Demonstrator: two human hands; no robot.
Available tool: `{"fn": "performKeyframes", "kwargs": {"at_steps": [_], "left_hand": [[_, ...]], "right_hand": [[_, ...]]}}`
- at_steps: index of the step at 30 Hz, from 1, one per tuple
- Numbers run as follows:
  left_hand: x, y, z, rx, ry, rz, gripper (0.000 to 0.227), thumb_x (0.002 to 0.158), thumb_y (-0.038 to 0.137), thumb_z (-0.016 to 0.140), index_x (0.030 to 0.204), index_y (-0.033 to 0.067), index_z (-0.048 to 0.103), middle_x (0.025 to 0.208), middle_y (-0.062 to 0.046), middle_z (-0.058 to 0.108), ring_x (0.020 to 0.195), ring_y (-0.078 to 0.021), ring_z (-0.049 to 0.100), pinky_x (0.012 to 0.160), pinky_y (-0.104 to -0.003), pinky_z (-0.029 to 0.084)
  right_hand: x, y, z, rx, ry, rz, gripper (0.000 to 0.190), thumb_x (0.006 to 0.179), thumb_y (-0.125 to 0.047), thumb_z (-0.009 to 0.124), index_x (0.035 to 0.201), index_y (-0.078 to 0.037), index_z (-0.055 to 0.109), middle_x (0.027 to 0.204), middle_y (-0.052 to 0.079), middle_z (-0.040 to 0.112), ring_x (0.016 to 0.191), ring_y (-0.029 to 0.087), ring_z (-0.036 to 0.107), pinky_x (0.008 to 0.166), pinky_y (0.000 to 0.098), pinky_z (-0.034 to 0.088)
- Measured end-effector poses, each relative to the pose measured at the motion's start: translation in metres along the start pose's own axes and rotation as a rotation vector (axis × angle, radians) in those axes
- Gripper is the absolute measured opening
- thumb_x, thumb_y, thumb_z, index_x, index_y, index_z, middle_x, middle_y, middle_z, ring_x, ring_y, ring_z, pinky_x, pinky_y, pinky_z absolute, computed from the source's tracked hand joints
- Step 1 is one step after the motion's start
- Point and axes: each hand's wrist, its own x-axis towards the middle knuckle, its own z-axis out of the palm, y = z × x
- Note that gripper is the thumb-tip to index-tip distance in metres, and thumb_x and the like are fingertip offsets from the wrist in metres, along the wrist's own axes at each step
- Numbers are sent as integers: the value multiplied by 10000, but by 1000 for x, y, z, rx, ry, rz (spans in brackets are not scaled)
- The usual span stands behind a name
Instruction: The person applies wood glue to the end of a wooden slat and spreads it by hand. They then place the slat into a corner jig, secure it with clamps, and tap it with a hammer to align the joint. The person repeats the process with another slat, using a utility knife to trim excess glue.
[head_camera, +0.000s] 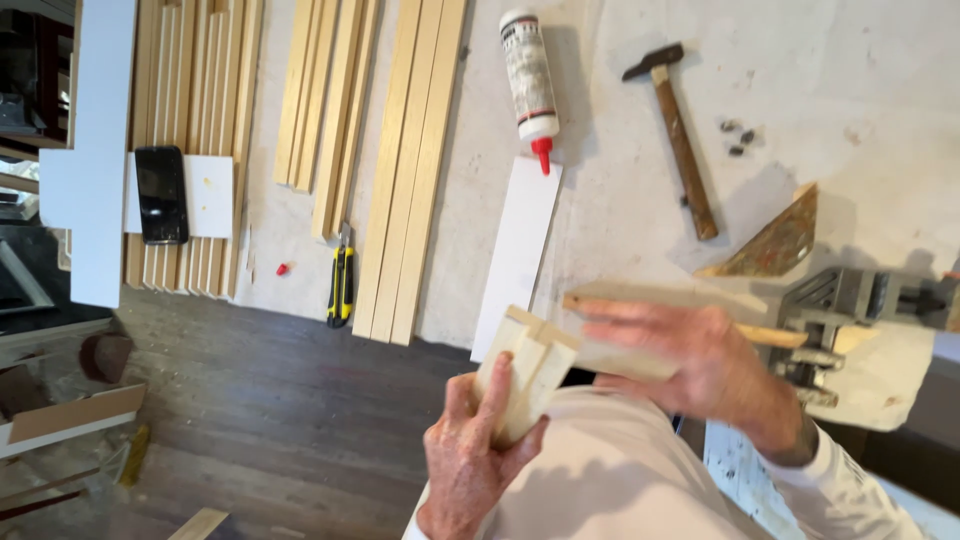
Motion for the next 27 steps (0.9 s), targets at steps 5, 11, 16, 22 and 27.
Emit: {"fn": "performKeyframes", "kwargs": {"at_steps": [5,11,16,22,27], "left_hand": [[-7,-16,7,17,15,-39,787,782,539,742,1440,270,404,1013,-48,509,698,-164,651,409,-363,577],[-36,-13,35,106,47,-158,798,704,607,735,1404,366,439,992,6,537,580,-184,675,380,-386,601],[-55,-9,41,202,-130,-343,881,629,599,830,1394,476,412,958,45,489,533,-143,611,439,-330,622],[-83,-27,65,35,163,-372,893,537,449,892,1349,382,527,980,-9,521,574,-132,632,535,-242,582],[-74,-18,40,183,-188,-514,963,586,589,819,1417,516,338,1064,89,507,703,-145,683,547,-373,626]], "right_hand": [[75,100,26,169,406,411,287,906,-267,688,719,-50,657,543,19,612,358,70,536,396,164,422],[199,207,60,-37,-5,933,768,800,-768,444,1174,-103,528,1087,98,645,893,251,657,731,410,523],[232,264,90,-202,-35,943,788,674,-653,696,1128,-89,387,1090,156,613,953,364,632,778,489,523],[145,187,6,198,260,666,675,751,-327,741,1297,-72,437,1140,47,667,1029,156,633,803,314,485],[62,157,0,-16,493,168,484,846,-238,772,1182,57,584,1077,217,676,942,309,683,841,418,606]]}}
